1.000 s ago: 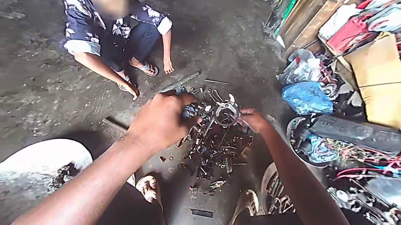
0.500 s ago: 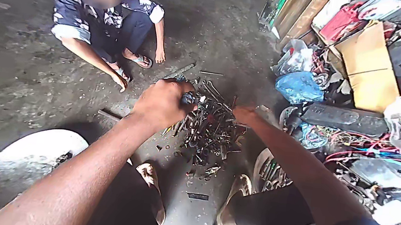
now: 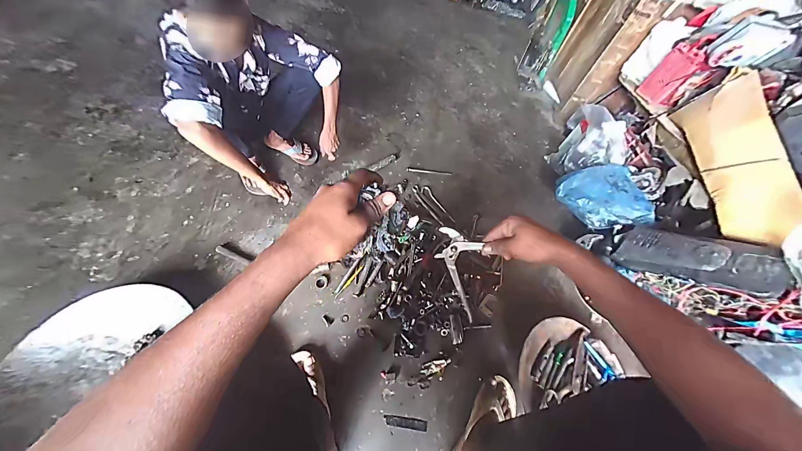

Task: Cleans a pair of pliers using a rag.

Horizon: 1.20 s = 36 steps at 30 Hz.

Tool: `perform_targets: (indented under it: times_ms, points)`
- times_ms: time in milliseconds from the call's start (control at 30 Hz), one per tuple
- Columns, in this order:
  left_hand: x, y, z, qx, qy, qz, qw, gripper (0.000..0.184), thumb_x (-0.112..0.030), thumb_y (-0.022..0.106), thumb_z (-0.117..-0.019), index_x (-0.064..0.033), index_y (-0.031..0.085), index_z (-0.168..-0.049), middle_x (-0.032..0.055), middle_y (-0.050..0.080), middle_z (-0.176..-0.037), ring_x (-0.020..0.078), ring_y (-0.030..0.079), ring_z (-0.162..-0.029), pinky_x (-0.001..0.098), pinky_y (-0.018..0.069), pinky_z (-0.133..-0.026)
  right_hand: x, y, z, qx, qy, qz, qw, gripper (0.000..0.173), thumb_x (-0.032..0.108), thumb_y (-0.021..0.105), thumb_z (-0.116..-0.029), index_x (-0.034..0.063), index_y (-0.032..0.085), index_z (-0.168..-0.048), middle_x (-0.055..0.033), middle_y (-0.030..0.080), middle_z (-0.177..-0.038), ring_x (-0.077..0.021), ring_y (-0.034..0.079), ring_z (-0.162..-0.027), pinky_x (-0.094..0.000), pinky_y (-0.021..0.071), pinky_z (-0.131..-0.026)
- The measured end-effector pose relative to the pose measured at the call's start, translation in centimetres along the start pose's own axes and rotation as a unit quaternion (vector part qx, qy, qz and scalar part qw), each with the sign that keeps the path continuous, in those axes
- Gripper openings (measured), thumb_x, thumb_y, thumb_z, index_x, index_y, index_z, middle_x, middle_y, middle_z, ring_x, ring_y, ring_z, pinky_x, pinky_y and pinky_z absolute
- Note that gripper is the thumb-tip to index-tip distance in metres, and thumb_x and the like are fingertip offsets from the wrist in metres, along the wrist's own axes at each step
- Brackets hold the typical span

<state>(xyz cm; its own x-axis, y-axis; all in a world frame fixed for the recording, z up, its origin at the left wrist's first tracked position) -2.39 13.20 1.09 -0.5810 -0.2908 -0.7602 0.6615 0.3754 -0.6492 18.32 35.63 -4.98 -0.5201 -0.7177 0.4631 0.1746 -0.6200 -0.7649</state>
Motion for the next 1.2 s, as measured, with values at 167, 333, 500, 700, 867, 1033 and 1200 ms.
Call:
perform_targets:
  times_ms: [167, 333, 500, 700, 867, 1033, 1200]
  points:
    - [0.2, 0.0, -0.5, -0.03, -0.029, 0.1, 0.994, 0.042, -0.051, 0.045, -0.1069, -0.0226, 0.056, -0.135, 0.0093, 0.062, -0.077, 0.0223, 0.058, -0.059, 0.045, 0.0508, -0.057, 3.4, -1.4, 4.0, -0.053, -0.033, -0.209, 0.976, 0.02, 0.014, 0.059, -0.104, 0.0046, 0.075, -0.096, 0.0034, 0.049, -0.059, -0.0025, 0.036, -0.046, -0.0191, 0.0286, -0.043]
    - [0.0, 0.8, -0.6, -0.053, -0.049, 0.218, 0.973, 0.047, -0.046, 0.039, -0.1101, -0.0136, 0.054, -0.14, 0.0119, 0.068, -0.106, 0.0202, 0.066, -0.09, 0.0453, 0.0558, -0.082, 4.9, -2.9, 6.0, -0.097, -0.058, -0.327, 0.938, 0.019, 0.012, 0.057, -0.1043, 0.0039, 0.074, -0.1, 0.0036, 0.053, -0.063, -0.0009, 0.035, -0.044, -0.0161, 0.0274, -0.04]
    - [-1.0, 4.2, -1.3, -0.032, -0.042, 0.42, 0.906, 0.052, -0.049, 0.029, -0.1107, -0.0117, 0.059, -0.134, 0.0085, 0.071, -0.105, 0.018, 0.07, -0.094, 0.0398, 0.0597, -0.084, 6.4, -4.2, 6.8, -0.118, -0.078, -0.384, 0.912, 0.021, 0.015, 0.055, -0.1049, 0.0057, 0.074, -0.103, 0.0035, 0.054, -0.063, 0.0004, 0.035, -0.043, -0.0151, 0.0263, -0.039]
    - [-4.4, 6.7, -1.2, 0.019, -0.029, 0.616, 0.787, 0.037, -0.032, 0.043, -0.1074, -0.0101, 0.058, -0.133, 0.0127, 0.071, -0.105, 0.0209, 0.07, -0.094, 0.0403, 0.0598, -0.083, 8.2, -2.7, 6.3, -0.114, -0.072, -0.456, 0.88, 0.023, 0.02, 0.055, -0.1063, 0.0053, 0.072, -0.107, 0.004, 0.055, -0.066, 0.0003, 0.035, -0.043, -0.0151, 0.0276, -0.039]
    - [-5.9, 7.7, -1.6, 0.081, 0.018, 0.631, 0.771, 0.06, 0.005, 0.063, -0.0744, -0.0095, 0.052, -0.132, 0.011, 0.07, -0.098, 0.0181, 0.071, -0.086, 0.0377, 0.0606, -0.078, 8.6, -2.1, 6.1, -0.136, -0.076, -0.509, 0.847, 0.022, 0.019, 0.056, -0.1057, 0.0044, 0.072, -0.108, 0.0025, 0.055, -0.067, -0.0005, 0.037, -0.043, -0.0153, 0.0291, -0.038]
    - [-5.8, 8.8, -2.0, 0.059, -0.029, 0.617, 0.784, 0.047, 0.009, 0.066, -0.0895, -0.006, 0.054, -0.133, 0.0166, 0.07, -0.106, 0.0242, 0.071, -0.093, 0.0425, 0.0608, -0.085, 8.6, -1.2, 5.3, -0.152, -0.096, -0.524, 0.833, 0.023, 0.017, 0.055, -0.1059, 0.0004, 0.071, -0.108, -0.002, 0.059, -0.069, -0.0055, 0.049, -0.049, -0.0184, 0.0413, -0.045]
    - [-5.3, 9.1, -2.9, 0.026, -0.022, 0.574, 0.818, 0.045, 0.006, 0.065, -0.0907, -0.0074, 0.057, -0.133, 0.0154, 0.07, -0.107, 0.0237, 0.07, -0.093, 0.0424, 0.0605, -0.084, 7.9, -1.5, 5.0, -0.16, -0.083, -0.517, 0.837, 0.017, 0.015, 0.062, -0.1022, -0.0005, 0.069, -0.102, -0.0052, 0.064, -0.073, -0.0088, 0.056, -0.055, -0.0208, 0.0473, -0.049]
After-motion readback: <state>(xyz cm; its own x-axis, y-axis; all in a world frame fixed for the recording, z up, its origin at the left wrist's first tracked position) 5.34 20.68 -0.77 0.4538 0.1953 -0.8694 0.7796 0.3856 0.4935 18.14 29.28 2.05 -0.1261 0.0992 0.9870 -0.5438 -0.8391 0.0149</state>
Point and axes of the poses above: each hand's wrist, its own z-axis away from the middle knuckle, its own y-axis out of the palm, x = y × z, the point moved 10 cm from there along -z, towards the middle knuckle
